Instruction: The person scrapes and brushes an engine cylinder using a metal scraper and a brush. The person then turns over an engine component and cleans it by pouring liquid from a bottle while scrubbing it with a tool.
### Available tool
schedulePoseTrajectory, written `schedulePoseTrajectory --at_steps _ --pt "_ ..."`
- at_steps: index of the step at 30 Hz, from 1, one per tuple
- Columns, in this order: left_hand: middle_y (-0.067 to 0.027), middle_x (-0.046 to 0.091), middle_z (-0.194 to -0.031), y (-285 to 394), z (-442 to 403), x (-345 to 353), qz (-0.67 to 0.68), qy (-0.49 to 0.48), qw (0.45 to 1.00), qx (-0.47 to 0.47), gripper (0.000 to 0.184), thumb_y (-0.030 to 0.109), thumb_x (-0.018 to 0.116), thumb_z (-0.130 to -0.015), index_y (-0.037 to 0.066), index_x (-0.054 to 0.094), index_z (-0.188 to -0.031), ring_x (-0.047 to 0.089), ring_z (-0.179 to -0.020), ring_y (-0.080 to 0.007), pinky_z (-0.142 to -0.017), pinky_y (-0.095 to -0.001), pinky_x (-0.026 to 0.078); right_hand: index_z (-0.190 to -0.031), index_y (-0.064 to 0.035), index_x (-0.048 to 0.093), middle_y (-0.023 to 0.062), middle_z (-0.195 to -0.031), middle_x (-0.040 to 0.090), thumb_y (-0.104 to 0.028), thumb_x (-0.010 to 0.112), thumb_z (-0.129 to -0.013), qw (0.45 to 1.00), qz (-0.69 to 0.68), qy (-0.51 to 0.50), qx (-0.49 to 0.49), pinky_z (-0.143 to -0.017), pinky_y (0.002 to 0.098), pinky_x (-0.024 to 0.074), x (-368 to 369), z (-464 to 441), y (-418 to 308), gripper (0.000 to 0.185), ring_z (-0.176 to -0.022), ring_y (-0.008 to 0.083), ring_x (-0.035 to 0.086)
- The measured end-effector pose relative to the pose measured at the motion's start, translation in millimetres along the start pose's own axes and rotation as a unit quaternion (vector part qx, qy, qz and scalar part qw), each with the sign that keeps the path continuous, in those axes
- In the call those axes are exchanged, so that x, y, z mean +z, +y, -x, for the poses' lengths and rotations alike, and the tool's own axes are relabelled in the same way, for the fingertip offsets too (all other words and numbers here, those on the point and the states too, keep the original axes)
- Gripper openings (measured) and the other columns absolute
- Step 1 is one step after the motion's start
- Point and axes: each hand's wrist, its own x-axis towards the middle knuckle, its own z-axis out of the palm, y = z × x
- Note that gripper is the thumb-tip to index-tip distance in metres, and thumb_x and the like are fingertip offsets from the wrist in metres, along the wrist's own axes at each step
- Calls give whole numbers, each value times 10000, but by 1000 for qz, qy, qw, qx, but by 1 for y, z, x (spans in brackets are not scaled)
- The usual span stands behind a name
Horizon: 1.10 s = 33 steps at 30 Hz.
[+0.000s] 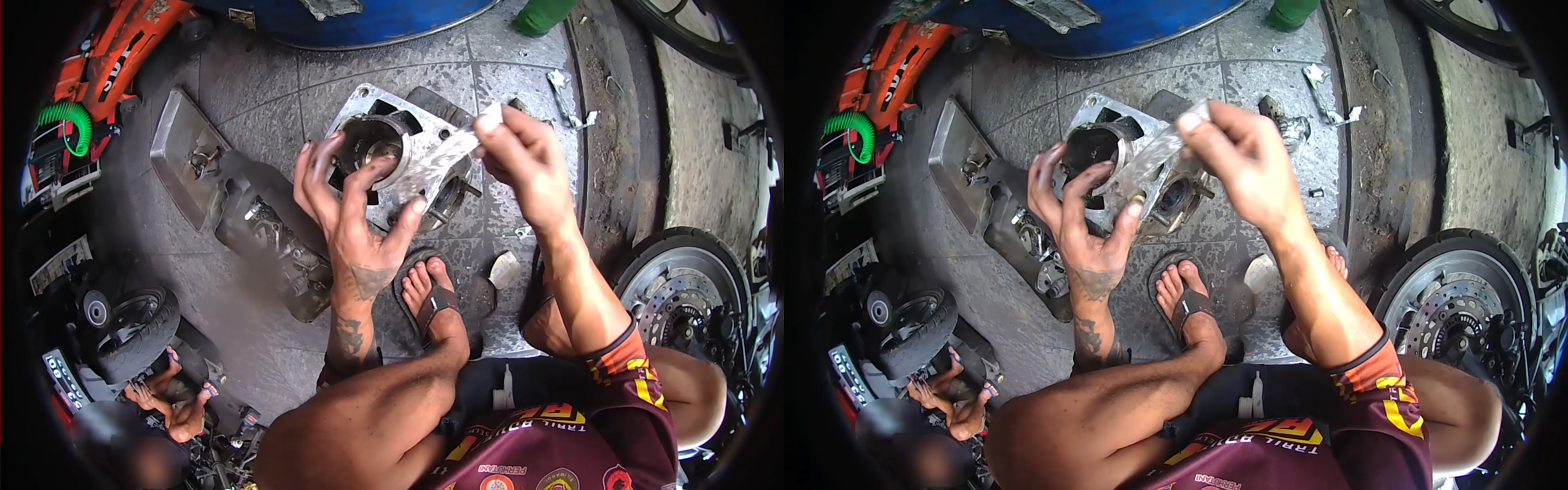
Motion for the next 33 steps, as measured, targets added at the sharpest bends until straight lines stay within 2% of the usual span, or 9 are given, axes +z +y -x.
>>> schedulePoseTrajectory --at_steps 1,6,12,17,21,23,25,29,33 --pt "-190 322 -1418 -1 3 1 22 39 999 15 620 470 765 -767 80 586 -1214 223 -1356 -413 -1101 -600 211 -844 -41 640 -56 -675 558 -285 613 -963 999 -37 22 12 -504 205 301 -5 5 -2 273 -554 15 401" --pt "-189 347 -1382 -11 19 -8 30 145 989 -1 748 648 594 -846 36 529 -1272 281 -1340 -393 -1097 -586 234 -713 -90 565 -86 -597 440 -242 589 -946 994 -13 100 40 -479 223 243 -21 8 -1 279 -523 13 339" --pt "-155 418 -1300 -39 48 -13 191 180 952 -160 328 297 484 -1007 -18 571 -987 404 -1272 -248 -1110 -466 326 -845 -91 574 -70 -632 406 -200 583 -932 982 -127 142 -10 -466 194 258 -34 7 -1 139 -507 26 344" --pt "-164 358 -1301 -28 45 -1 211 193 941 -180 411 176 550 -965 -31 403 -1288 403 -1239 -288 -1070 -459 367 -913 -25 556 42 -685 558 -166 542 -947 993 -83 71 -44 -455 209 365 -25 9 -11 146 -518 80 484" --pt "-165 360 -1291 -23 51 -3 244 188 935 -176 416 179 538 -970 -30 396 -1301 402 -1241 -292 -1080 -461 362 -957 23 538 101 -685 584 -162 505 -964 990 -106 43 -84 -435 231 372 -22 10 -15 189 -498 116 495" --pt "-158 420 -1251 -23 52 -5 250 201 930 -178 235 192 450 -1006 -14 500 -1105 429 -1234 -277 -1075 -478 379 -978 4 546 57 -675 557 -204 492 -972 987 -132 45 -74 -426 230 352 -24 8 -16 214 -497 108 489" --pt "-163 451 -1212 -21 50 -8 259 210 923 -192 282 182 386 -1030 1 554 -894 449 -1224 -268 -1043 -469 424 -962 -36 550 15 -667 537 -252 512 -969 980 -142 133 -34 -443 212 339 -23 11 -17 219 -523 88 490" --pt "-159 466 -1202 -6 36 -5 255 300 891 -226 288 249 432 -1023 -21 532 -1015 478 -1174 -251 -966 -430 481 -962 -20 587 21 -705 570 -228 532 -979 991 -29 102 -84 -495 218 377 -19 18 -18 216 -556 86 500" --pt "-159 531 -1131 5 47 -28 378 156 888 -209 347 290 490 -1007 -43 552 -1082 552 -973 -201 -789 -334 493 -920 37 663 105 -766 649 -166 589 -951 986 40 -52 -156 -569 284 468 17 40 -16 219 -615 157 589"
